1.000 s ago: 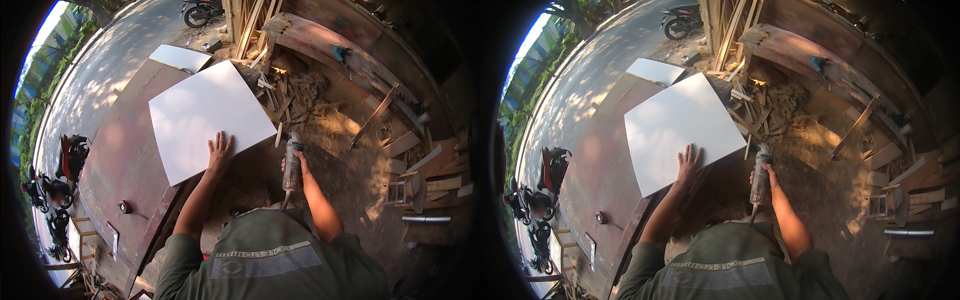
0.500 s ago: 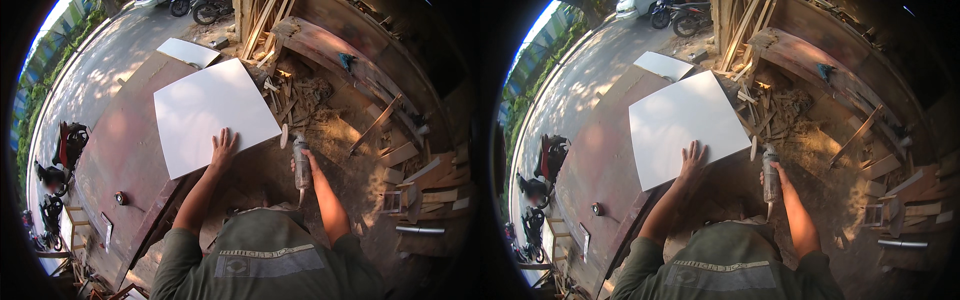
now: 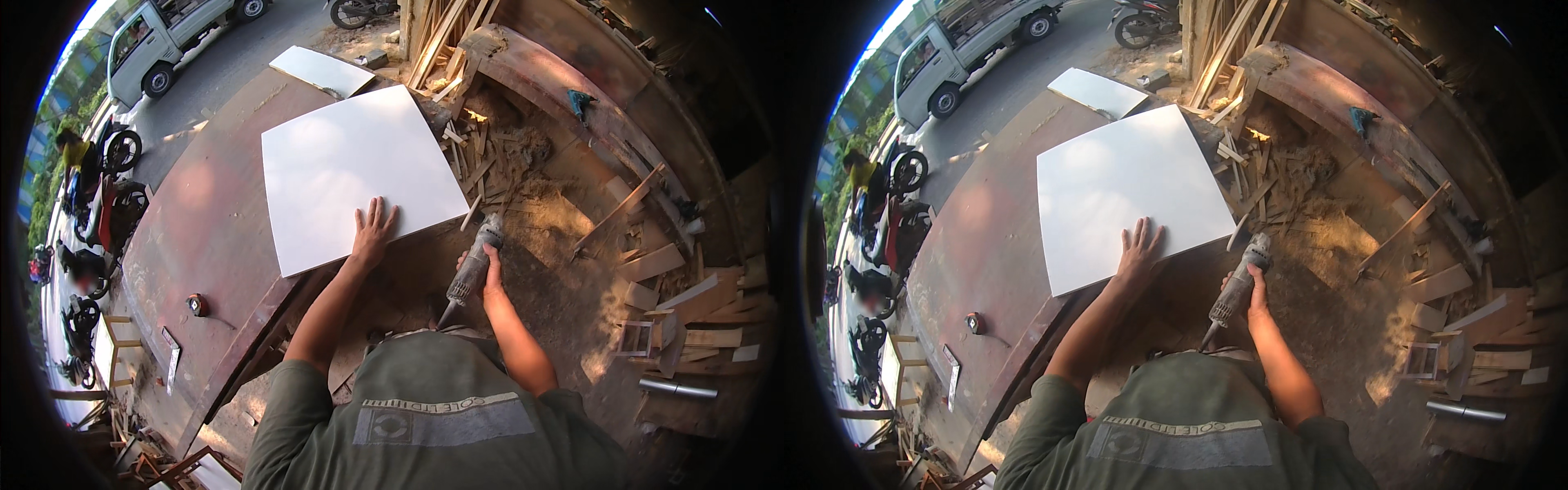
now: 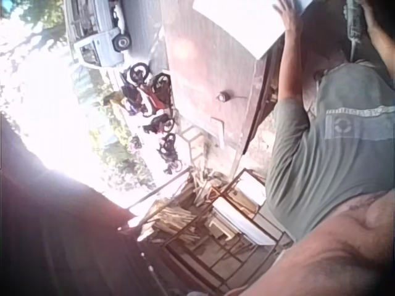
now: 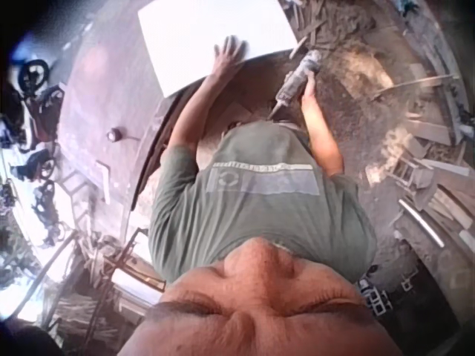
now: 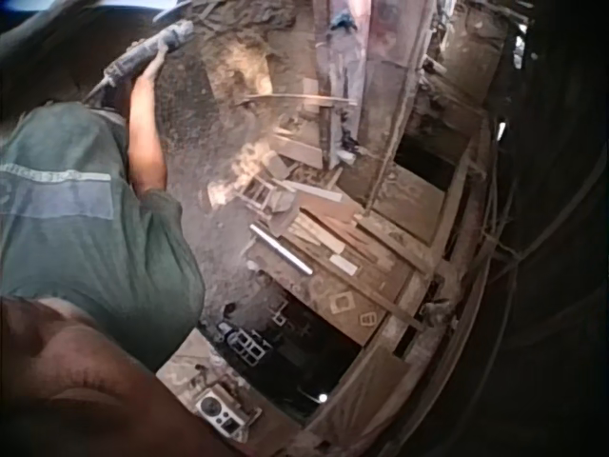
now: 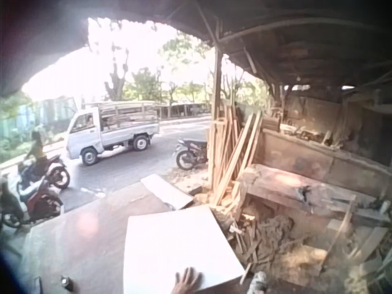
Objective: The person sands the edges of a white board using a hand-held power sander and then fits the board into a slot in a wooden cart structure.
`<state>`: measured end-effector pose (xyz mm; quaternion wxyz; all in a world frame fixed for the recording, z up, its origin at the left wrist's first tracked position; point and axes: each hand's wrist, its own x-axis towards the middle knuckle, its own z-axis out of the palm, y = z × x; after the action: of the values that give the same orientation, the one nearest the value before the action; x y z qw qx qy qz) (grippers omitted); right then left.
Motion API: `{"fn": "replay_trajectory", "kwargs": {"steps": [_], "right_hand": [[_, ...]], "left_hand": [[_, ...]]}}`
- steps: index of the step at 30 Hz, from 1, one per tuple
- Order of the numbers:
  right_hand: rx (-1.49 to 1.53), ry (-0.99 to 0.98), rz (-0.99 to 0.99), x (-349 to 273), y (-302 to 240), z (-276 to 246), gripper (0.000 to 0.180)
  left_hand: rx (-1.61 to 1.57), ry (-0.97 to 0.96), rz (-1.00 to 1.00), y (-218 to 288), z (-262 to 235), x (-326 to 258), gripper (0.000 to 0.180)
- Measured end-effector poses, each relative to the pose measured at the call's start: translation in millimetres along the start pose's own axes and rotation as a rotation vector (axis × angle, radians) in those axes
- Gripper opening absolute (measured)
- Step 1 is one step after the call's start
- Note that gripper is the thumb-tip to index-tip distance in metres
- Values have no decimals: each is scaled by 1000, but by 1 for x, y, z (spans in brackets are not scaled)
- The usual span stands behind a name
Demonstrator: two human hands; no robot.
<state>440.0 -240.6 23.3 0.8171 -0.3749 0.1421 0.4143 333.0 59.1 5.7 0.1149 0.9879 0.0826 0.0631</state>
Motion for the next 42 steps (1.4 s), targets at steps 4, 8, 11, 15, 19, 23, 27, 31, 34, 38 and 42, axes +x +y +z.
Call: {"fn": "replay_trajectory", "kwargs": {"steps": [4, 8, 11, 15, 19, 23, 27, 31, 34, 38, 42], "right_hand": [[266, -11, -10, -3, 57, 26, 56], [197, 71, -94, -21, 54, 19, 53], [176, 149, -117, -38, 32, 8, 56], [178, 229, -232, -62, 3, -30, 62], [191, 286, -325, -79, -15, -68, 58], [118, 291, -438, -94, -25, -86, 58], [155, 394, -488, -103, -39, -99, 57], [93, 372, -494, -104, -54, -94, 55], [64, 397, -492, -94, -64, -84, 54], [33, 328, -427, -79, -71, -76, 55], [18, 244, -414, -60, -75, -67, 55]], "left_hand": [[16, -45, 20, -7, 0, 2, 90], [-212, 3, -41, -44, -37, 1, 87], [-141, 407, -507, -125, -42, -28, 78], [-202, 251, -1213, -199, -52, -48, 79], [-500, 308, -1281, -252, -28, -59, 74], [-662, 333, -1283, -269, -27, -66, 75], [-925, 102, -1289, -246, -86, -75, 70], [-1374, 535, -1046, -203, -122, -128, 46], [-1403, 675, -1214, -218, -120, -210, 44], [-1446, 902, -1250, -232, -105, -356, 46], [-1512, 1304, -1207, -170, -90, -384, 48]]}}
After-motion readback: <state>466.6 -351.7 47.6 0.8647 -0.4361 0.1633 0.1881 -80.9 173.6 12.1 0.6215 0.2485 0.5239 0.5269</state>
